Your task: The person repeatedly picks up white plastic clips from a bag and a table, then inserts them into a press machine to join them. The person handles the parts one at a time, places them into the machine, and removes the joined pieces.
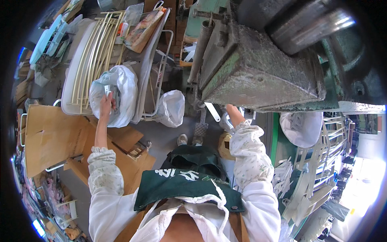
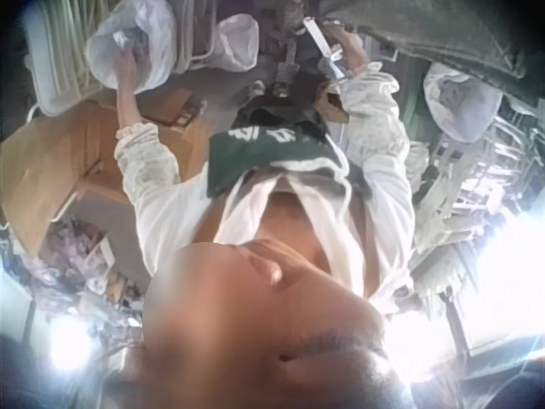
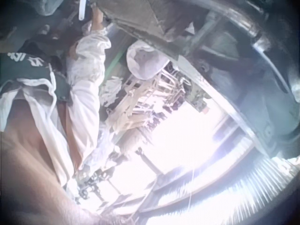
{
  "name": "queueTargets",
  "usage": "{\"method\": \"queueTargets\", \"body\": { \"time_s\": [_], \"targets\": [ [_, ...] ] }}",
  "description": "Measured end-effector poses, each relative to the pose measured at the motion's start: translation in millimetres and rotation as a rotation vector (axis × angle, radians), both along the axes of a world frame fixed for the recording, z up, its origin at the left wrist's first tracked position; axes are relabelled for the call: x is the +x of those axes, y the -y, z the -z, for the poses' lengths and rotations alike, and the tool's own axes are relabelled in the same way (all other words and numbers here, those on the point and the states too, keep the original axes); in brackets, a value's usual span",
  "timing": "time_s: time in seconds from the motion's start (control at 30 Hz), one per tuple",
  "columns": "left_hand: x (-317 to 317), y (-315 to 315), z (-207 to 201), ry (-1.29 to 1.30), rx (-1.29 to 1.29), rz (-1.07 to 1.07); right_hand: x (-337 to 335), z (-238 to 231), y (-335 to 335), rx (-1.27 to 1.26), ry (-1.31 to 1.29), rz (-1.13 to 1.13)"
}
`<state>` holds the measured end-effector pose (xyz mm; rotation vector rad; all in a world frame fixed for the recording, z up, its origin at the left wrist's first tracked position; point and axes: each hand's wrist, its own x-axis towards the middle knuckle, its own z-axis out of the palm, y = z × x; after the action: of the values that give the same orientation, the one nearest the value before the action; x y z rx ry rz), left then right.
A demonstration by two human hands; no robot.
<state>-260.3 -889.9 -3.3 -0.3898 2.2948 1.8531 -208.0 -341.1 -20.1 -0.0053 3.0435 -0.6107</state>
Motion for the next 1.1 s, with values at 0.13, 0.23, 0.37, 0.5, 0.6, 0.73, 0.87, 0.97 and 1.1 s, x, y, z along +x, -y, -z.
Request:
{"method": "queueTargets", "body": {
  "time_s": [0.13,0.23,0.37,0.5,0.6,0.73,0.87,0.97,1.1],
  "targets": [
    [29,-39,-46,0.040,0.567,-0.054,-9,7,-3,-0.057,-0.061,0.020],
    [54,-96,-79,0.034,0.481,0.047,-4,-9,-9,-0.203,-0.174,0.058],
    [87,-158,-87,0.099,0.426,0.252,18,-64,7,-0.658,-0.129,0.089],
    [106,-228,-107,0.216,0.589,0.419,49,-129,49,-1.197,-0.022,0.064],
    [117,-260,-117,0.253,0.736,0.480,52,-159,69,-1.150,-0.038,0.207],
    [124,-277,-122,0.245,0.818,0.522,51,-140,64,-0.816,-0.238,0.121],
    [132,-274,-111,0.189,0.597,0.439,80,-180,64,-0.688,-0.198,-0.029],
    [143,-284,-120,0.207,0.594,0.489,92,-167,58,-0.758,-0.211,-0.258],
    [140,-266,-117,0.426,0.804,0.676,98,-173,55,-0.866,-0.268,-0.354]
  ]
}}
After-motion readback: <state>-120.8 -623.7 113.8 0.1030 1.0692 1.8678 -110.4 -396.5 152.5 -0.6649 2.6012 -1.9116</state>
